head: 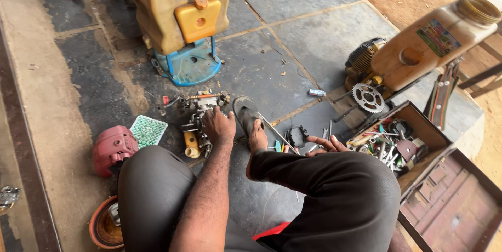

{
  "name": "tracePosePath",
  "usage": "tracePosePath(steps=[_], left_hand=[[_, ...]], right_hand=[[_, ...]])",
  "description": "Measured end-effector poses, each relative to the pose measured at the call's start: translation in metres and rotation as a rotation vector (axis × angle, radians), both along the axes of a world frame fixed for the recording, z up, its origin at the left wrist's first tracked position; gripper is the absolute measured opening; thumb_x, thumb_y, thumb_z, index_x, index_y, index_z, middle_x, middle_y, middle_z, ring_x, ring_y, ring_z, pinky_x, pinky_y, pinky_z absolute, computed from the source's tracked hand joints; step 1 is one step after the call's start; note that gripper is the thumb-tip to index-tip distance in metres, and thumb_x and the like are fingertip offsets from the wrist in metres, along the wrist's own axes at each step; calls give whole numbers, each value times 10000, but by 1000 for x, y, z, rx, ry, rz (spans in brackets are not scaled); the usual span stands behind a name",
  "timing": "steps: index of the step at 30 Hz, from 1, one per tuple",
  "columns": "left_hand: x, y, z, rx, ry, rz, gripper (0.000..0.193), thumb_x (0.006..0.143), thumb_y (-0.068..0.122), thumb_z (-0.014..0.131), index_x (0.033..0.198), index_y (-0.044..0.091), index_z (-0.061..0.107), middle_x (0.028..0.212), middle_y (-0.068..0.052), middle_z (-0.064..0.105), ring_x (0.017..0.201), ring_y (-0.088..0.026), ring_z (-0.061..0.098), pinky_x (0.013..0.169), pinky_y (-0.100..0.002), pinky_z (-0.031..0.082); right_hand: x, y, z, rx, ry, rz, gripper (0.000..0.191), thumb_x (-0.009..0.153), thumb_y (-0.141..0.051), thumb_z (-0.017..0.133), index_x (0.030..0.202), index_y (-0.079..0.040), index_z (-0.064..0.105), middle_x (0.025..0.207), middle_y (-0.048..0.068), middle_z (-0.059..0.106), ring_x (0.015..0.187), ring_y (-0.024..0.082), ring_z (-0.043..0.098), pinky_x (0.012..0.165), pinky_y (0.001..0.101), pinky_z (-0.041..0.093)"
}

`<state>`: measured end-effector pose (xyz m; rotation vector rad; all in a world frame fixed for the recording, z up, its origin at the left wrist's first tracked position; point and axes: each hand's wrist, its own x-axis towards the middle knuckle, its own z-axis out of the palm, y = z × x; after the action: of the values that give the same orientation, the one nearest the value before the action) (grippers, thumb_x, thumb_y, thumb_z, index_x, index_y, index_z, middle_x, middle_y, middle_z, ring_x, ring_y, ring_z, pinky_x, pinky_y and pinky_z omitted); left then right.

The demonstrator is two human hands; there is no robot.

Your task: The person sits on the floor of a repair workshop working on a small engine carburetor assembly. They use a screwdriver to loosen and adjust parts on the carburetor, pick through a toolbox of loose tools and parts, reposition the engine assembly, and continue turning fasteners by hand and with the screwdriver.

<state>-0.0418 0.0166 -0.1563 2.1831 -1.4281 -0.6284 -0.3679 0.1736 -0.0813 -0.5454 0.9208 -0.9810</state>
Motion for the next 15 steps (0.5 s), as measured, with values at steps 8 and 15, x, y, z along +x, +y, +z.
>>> tracePosePath(steps=[8,15], left_hand=[[-34,11,-15,-33,246,-163,439,894,402,725,1203,91,704,1118,-172,739,1071,-378,696,903,-499,564],[-37,3,-4,-222,316,-48,400,904,402,714,1137,76,714,1098,-166,752,1025,-361,713,872,-470,565]], right_hand=[[-36,35,-15,2,-107,153,785,1037,-641,294,1516,-35,435,1166,209,718,1121,361,677,995,533,505],[-33,8,-29,-17,-26,15,789,1012,-668,316,1470,-46,478,1152,178,715,1062,358,693,945,544,540]])
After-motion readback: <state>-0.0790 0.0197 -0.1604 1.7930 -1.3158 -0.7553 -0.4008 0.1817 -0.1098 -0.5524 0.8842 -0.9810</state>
